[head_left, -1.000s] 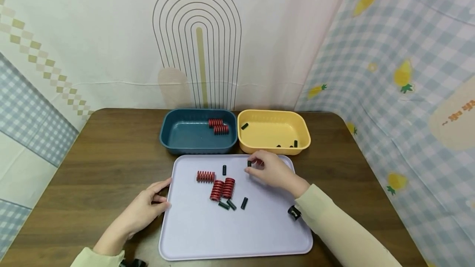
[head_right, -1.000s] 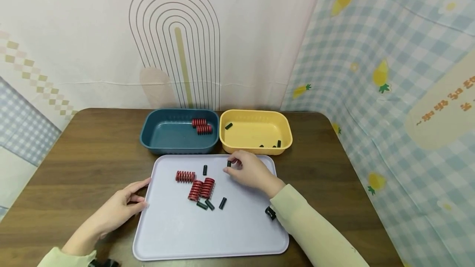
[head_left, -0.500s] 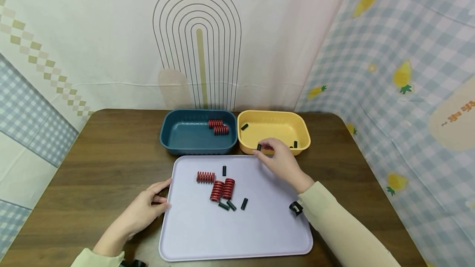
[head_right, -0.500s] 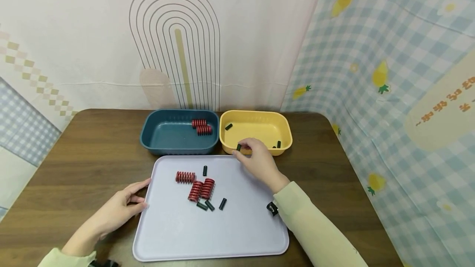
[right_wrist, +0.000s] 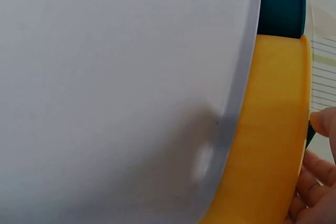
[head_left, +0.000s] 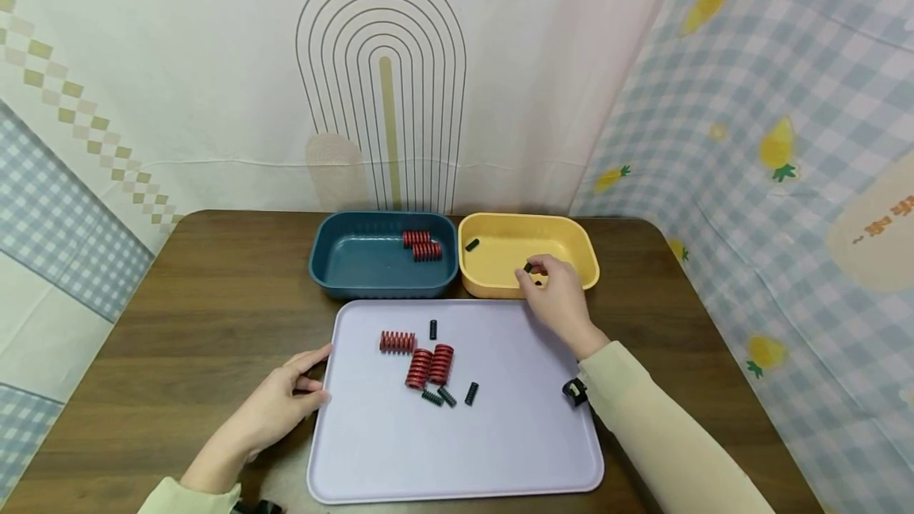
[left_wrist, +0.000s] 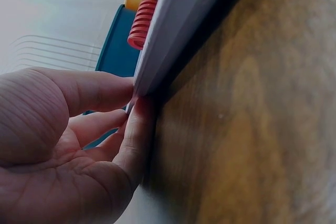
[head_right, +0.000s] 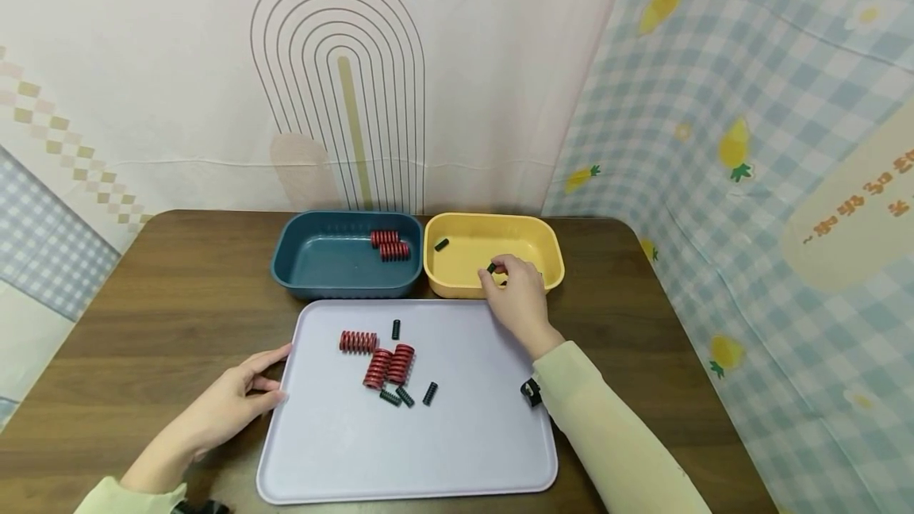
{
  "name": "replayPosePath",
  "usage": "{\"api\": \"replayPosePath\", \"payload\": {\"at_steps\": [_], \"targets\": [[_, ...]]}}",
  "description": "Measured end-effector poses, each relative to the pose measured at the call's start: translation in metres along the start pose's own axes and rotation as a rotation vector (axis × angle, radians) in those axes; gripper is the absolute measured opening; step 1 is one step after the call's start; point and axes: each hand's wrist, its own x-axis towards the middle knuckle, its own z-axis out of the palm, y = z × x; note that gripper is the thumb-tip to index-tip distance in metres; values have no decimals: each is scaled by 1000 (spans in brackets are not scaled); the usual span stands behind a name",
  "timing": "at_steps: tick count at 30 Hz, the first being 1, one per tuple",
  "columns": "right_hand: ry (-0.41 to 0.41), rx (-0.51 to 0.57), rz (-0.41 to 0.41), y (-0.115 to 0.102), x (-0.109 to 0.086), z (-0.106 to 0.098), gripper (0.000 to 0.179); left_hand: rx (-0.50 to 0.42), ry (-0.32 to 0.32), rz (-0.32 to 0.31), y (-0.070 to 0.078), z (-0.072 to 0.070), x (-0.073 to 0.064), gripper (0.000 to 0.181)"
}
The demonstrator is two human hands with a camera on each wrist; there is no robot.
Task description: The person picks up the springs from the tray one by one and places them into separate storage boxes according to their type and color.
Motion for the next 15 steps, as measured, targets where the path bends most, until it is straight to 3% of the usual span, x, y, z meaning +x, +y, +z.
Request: {"api": "replayPosePath", "payload": {"at_steps": [15], "targets": [[49, -34, 14, 4, 3, 1, 33, -7, 4, -2, -1, -1, 1, 67]]}}
